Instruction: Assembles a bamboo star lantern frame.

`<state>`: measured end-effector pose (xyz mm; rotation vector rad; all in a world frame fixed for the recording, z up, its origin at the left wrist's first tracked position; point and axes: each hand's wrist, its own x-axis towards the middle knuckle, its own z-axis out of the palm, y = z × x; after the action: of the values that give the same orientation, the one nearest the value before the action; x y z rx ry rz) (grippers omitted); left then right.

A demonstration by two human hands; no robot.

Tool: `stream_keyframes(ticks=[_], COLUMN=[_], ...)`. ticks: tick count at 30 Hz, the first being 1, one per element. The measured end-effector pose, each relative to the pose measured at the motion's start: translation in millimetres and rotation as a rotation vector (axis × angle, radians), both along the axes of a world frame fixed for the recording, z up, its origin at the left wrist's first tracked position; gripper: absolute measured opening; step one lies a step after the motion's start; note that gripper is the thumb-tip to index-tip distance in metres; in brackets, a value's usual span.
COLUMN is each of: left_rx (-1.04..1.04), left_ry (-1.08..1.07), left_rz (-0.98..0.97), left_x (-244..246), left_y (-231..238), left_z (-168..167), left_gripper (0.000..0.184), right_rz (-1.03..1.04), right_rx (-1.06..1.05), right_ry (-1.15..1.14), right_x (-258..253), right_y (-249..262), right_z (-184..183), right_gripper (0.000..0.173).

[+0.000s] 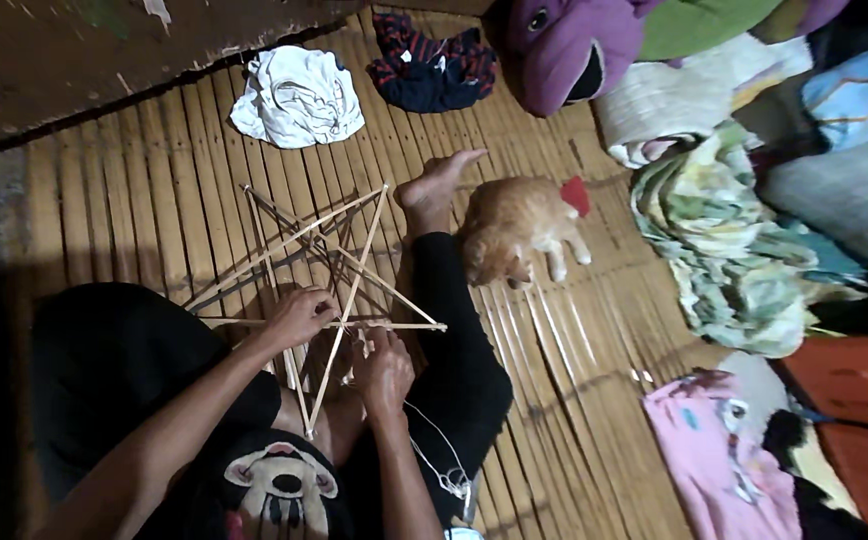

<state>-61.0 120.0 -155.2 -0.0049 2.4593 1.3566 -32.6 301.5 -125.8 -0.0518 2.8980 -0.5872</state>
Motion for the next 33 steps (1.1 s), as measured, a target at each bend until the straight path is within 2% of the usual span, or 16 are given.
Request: stream_keyframes(ticks=[3,4,6,8,10,12,14,18,22,25,29,33], left_rx=[0.033,0.035,0.034,0.035,0.011,-0.004,-0.016,-0.102,-0.158,-0.166,-0.19,-0.197], left_ry=[-0.016,-0.009,0.018,0.033,0.028,0.036,0.035,-0.018,-0.111,-0.174,-0.136,-0.097], left_rz=[0.023,0.036,0.07,0.123,0.167,0.174,0.137,0.124,0.109,0.063,0.037,-0.004], left_x=[-1,-1,-1,0,-1,0,3,6,-3,-5,-1,2], left_y=[-1,-2,-5,-8,-9,-6,-3,-1,6,17,24,24], left_z=[4,7,14,21,28,33,34,36,28,26,28,28], left_gripper=[0.018,0.017,0.015,0.013,0.014,0.017,0.021,0.03,0.035,0.031,0.017,0.019], right_rz=[-0.048,-0.048,-0.005,0.114,0.327,0.584,0.681,0.382,0.153,0.103,0.067,0.045], right_rx=[0.131,0.075,-0.086,-0.266,-0.372,-0.301,-0.244,-0.284,-0.128,-0.101,-0.114,-0.129], right_ry=[-0.404,-0.422,-0.317,-0.198,-0.172,-0.281,-0.351,-0.14,-0.133,-0.18,-0.182,-0.109], right_x=[-9,-8,0,13,25,33,33,20,-2,-13,-15,-12], right_y=[6,10,18,24,24,21,19,26,18,6,-5,-10], right_z=[21,23,23,20,19,25,29,27,20,14,3,-3], right_gripper=[0.032,0.029,0.022,0.017,0.016,0.02,0.02,0.014,0.022,0.025,0.025,0.02])
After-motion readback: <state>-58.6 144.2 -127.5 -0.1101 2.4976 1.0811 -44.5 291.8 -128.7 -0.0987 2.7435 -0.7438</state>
